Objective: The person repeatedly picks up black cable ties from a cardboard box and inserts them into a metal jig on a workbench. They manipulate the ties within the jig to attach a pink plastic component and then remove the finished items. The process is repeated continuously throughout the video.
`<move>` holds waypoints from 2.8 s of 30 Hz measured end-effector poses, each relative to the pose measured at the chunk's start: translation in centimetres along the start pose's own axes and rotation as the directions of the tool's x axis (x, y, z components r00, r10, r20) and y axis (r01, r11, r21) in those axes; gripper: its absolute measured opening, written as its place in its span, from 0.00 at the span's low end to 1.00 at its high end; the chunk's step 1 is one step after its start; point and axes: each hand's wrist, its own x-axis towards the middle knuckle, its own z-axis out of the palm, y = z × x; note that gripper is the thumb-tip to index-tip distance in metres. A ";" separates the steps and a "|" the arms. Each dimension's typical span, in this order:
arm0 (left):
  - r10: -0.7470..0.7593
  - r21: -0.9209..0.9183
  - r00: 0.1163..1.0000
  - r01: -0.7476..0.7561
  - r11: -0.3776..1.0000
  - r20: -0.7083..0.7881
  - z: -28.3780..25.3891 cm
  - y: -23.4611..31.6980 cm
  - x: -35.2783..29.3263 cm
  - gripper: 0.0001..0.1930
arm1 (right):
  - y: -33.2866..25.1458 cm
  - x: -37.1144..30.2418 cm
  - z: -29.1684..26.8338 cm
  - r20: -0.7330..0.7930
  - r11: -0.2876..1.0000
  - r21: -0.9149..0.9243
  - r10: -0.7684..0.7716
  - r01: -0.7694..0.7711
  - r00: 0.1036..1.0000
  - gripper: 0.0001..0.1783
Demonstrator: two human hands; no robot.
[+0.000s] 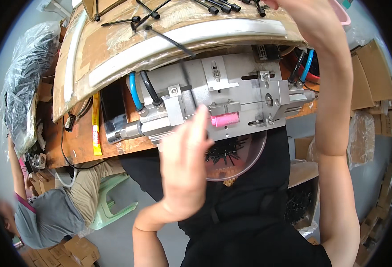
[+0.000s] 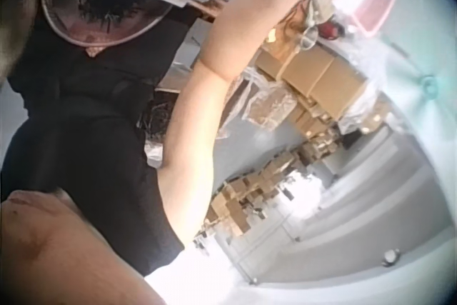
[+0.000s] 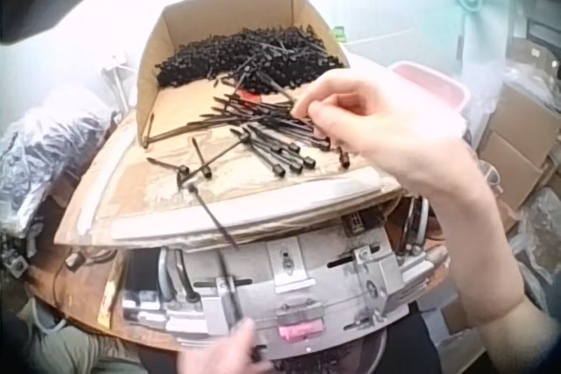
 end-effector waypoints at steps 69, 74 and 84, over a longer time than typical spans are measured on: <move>-0.031 0.205 0.939 -0.043 0.978 0.344 4.9 2.8 -2.5 0.35 | 3.0 -9.0 -1.6 -0.291 0.973 0.172 -0.096 0.151 0.952 0.12; -0.062 0.211 0.923 -0.022 0.977 0.380 4.6 2.3 -2.4 0.35 | 2.9 -13.6 2.5 -0.275 0.968 0.079 -0.209 0.239 0.938 0.17; 0.150 0.283 0.988 -0.134 0.950 -0.035 1.5 -7.7 15.3 0.15 | 5.1 -20.2 10.0 0.014 0.966 -0.090 -0.243 0.243 0.970 0.36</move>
